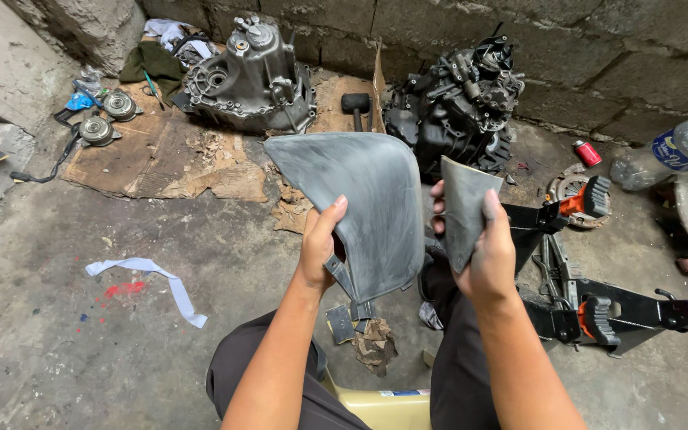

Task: The person sands a curved gray plastic car part using a sanding block. They hold the part with one hand and rub the sanding block across its surface repeatedly, rotating the part to cover different areas.

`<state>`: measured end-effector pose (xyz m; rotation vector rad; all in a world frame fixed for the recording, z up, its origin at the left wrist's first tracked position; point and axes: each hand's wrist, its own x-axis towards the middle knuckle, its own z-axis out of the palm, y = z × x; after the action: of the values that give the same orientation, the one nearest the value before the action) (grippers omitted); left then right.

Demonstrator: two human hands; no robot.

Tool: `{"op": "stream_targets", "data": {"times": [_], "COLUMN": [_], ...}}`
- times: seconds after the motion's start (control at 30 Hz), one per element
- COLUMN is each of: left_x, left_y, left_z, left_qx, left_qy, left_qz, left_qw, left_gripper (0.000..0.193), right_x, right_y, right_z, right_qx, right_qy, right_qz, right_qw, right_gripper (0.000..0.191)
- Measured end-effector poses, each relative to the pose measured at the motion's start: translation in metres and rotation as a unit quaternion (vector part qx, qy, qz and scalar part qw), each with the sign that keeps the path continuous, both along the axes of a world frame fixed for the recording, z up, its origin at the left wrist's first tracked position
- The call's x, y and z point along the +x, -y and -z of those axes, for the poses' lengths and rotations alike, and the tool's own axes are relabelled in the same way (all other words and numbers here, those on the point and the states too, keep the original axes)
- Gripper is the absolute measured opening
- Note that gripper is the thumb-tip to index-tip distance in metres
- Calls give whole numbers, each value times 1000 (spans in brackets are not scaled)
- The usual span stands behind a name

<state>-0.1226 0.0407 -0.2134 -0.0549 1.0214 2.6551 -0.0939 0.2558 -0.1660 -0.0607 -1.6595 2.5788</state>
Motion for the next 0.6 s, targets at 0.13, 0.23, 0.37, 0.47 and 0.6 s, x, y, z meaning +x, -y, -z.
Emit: {"op": "stream_targets", "data": {"times": [0.13, 0.23, 0.37, 0.47, 0.6], "left_x": [1, 1, 2, 2, 7], "left_y": [1, 3, 8, 11, 6], "left_z": [-2, 1, 4, 4, -5], "left_qx": [19, 28, 48, 59, 12], "left_qy": [-23, 6, 44, 23, -42], "left_qz": [-25, -45, -58, -54, -33], "left_qw": [999, 999, 996, 997, 999], "left_gripper": [51, 55, 54, 48, 49], "right_x": [-4, 1, 4, -4, -22], "right_y": [0, 4, 16, 26, 39], "right_z": [-6, -9, -8, -4, 1], "right_qx": [-4, -105, -144, -103, 227], "right_qy": [12, 9, -24, 9, -70], "right_qz": [-17, -62, -113, -50, 62], "right_qw": [1000, 992, 983, 993, 970], "right_gripper": [49, 66, 77, 43, 36]}}
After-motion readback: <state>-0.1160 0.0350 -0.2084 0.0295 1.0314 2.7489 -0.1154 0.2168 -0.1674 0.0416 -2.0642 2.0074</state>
